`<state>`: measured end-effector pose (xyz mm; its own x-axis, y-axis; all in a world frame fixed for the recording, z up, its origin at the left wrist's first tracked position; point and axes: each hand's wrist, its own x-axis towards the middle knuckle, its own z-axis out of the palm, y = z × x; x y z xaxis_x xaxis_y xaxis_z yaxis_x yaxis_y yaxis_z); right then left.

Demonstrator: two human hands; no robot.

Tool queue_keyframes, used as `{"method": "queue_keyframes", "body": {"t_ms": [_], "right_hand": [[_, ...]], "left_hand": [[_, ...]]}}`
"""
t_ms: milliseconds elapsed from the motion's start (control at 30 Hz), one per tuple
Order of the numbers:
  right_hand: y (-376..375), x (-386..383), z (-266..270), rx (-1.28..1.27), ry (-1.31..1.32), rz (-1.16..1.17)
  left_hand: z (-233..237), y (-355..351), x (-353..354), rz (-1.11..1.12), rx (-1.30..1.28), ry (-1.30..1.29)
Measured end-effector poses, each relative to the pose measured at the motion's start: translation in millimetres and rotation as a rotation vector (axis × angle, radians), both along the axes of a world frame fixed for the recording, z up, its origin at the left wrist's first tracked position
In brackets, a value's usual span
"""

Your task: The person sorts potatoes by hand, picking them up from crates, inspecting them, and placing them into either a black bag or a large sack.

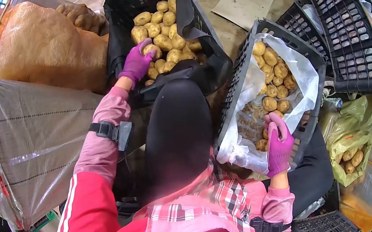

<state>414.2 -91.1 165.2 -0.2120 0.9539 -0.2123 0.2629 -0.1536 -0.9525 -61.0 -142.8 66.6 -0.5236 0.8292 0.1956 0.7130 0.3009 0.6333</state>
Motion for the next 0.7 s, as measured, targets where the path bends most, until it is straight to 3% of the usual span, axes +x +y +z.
{"method": "queue_keyframes", "body": {"t_ms": [67, 133, 167, 200, 267, 333, 400, 467, 500, 533, 700], "right_hand": [[2, -2, -3, -0.022, -0.044, 0.012], [12, 0, -12, 0.086, -0.107, 0.098], [23, 6, -18, 0.147, -0.209, 0.168], [34, 8, -20, 0.018, -0.203, 0.186], [59, 16, -54, 0.095, -0.399, 0.286], [80, 13, -94, -0.039, -0.561, 0.441], [90, 4, -147, -0.139, -0.680, 0.634], [85, -16, -179, -0.315, -0.768, 0.872], [77, -27, -189, -0.398, -0.801, 1.002], [64, -38, -197, -0.439, -0.807, 1.019], [46, -48, -207, -0.697, -0.767, 1.194]], "left_hand": [[-39, -4, -7, -0.022, -0.013, 0.305], [-42, 3, -13, 0.080, -0.528, 0.096], [-32, 5, -6, 0.081, -0.342, 0.073], [-9, 9, 11, 0.086, -0.160, 0.042], [88, 30, 71, 0.013, 0.093, -0.425], [153, 39, 130, -0.105, 0.260, -0.404], [170, 43, 187, -0.202, 0.424, -0.671], [151, 45, 221, -0.332, 0.379, -0.581], [134, 45, 239, -0.292, 0.334, -0.802], [124, 47, 246, -0.235, 0.196, -0.962], [107, 62, 234, -0.247, 0.087, -1.021]]}}
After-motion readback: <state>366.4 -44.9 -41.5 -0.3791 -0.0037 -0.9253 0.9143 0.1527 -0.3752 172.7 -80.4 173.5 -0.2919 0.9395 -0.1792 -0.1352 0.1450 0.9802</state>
